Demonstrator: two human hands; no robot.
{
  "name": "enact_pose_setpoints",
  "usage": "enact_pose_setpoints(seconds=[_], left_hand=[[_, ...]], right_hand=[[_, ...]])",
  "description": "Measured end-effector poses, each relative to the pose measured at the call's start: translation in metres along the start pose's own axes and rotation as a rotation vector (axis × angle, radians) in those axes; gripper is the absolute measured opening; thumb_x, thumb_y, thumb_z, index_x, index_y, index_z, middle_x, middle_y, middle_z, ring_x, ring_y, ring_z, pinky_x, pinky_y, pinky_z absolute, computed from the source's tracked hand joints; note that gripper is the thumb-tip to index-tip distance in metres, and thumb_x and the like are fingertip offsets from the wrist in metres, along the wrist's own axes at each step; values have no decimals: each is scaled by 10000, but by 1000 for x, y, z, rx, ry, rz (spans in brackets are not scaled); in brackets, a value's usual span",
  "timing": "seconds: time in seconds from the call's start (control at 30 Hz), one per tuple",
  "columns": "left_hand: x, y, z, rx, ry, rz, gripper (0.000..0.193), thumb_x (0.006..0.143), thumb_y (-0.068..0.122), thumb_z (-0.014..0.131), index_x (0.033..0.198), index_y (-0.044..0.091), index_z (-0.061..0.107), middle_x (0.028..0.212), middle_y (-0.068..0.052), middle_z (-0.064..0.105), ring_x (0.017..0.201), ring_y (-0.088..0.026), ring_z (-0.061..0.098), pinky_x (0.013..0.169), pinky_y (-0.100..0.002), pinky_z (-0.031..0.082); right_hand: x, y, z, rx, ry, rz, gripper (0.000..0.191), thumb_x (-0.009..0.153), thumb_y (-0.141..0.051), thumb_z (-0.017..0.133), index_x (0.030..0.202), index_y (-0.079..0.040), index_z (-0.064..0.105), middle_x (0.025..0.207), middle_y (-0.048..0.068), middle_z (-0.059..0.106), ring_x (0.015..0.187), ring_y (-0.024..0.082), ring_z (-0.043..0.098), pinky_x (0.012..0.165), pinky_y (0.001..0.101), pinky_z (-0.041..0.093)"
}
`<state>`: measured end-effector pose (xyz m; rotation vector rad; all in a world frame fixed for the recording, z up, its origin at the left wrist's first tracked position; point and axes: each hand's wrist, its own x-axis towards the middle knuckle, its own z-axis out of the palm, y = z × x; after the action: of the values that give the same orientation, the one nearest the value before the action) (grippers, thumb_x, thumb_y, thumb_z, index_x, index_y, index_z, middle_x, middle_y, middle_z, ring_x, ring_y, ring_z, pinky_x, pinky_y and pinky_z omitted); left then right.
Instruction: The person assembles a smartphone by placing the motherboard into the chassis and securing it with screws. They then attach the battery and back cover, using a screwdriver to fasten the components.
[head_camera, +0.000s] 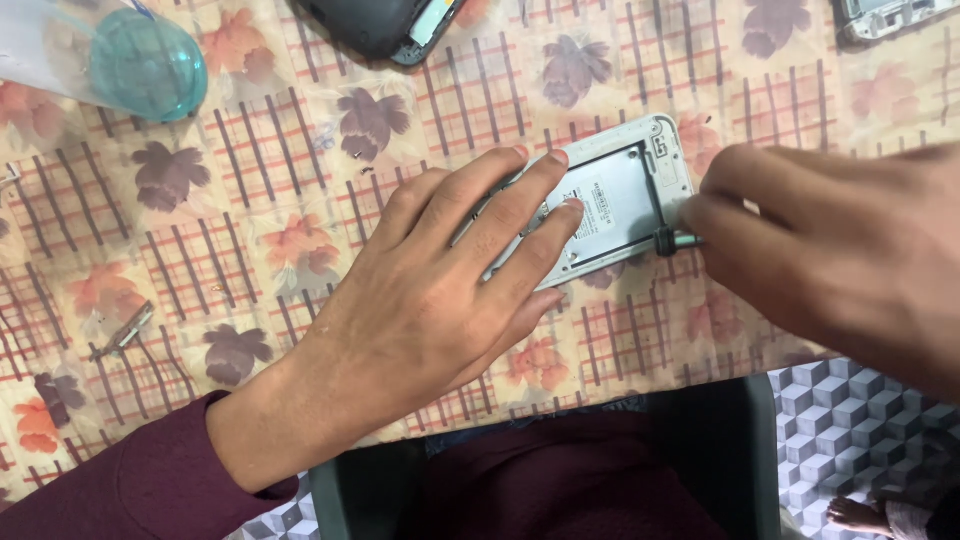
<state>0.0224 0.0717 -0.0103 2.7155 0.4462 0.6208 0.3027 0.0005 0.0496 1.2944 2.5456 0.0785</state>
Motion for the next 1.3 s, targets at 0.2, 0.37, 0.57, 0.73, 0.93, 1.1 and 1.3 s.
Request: enact_pose_setpoints(seconds=[0.2,0.37,0.57,0.73,0.93,1.1,1.3], left_hand=[[-1,0,1,6,1,-5,574,950,306,825,1383,-13,626,1520,-190,518,1403,-351,478,1100,-505,449],[-1,1,2,-22,11,-12,568,948,293,832,1379,-15,627,1516,-189,524,1410,-348,479,1108,-504,449],[-1,1,1,-22,-1,-13,580,942,296,835,1381,-18,622,1517,-193,518,1407,-353,474,1100,-505,449],[-1,1,-2,-23,-15,-11,577,948,292,829,1384,-20,616,1519,-197,508,1414,-356,469,1103,-507,450],[-1,1,-1,-41,-20,-15,573,962,293,823,1391,-21,609,1511,-190,512,1417,-355,466,1110,-519,448],[-2,1,-1,-35,-21,-11,565,965,301,820,1383,-19,612,1514,-192,511,1412,-353,465,1097,-510,450],[-2,2,-2,-40,-19,-24,536,967,291,817,1381,7,633,1521,-184,509,1419,-346,464,1107,-506,447]], right_hand=[[-11,-15,4,-190,-61,-30,375,854,-188,700,1207,-59,704,1021,19,693,882,126,719,653,280,652],[-22,-17,16,-257,-33,-107,385,837,-299,713,1132,-54,746,1025,31,708,758,109,673,482,246,557],[-27,-18,19,-306,74,-180,350,851,-237,712,1055,34,795,1048,65,728,673,89,627,410,228,488],[-32,-21,29,-250,181,-135,454,881,-309,673,1176,29,747,1042,103,707,705,122,653,515,251,568],[-72,-23,62,231,190,76,530,902,-243,645,1354,27,583,1190,195,644,879,245,717,689,321,645],[-68,11,77,997,206,305,504,1023,-314,533,1441,-31,512,1305,240,557,1024,273,691,765,283,627],[-44,96,133,991,-119,742,447,1043,-267,496,1420,-31,534,1325,227,569,1106,291,649,850,338,577]])
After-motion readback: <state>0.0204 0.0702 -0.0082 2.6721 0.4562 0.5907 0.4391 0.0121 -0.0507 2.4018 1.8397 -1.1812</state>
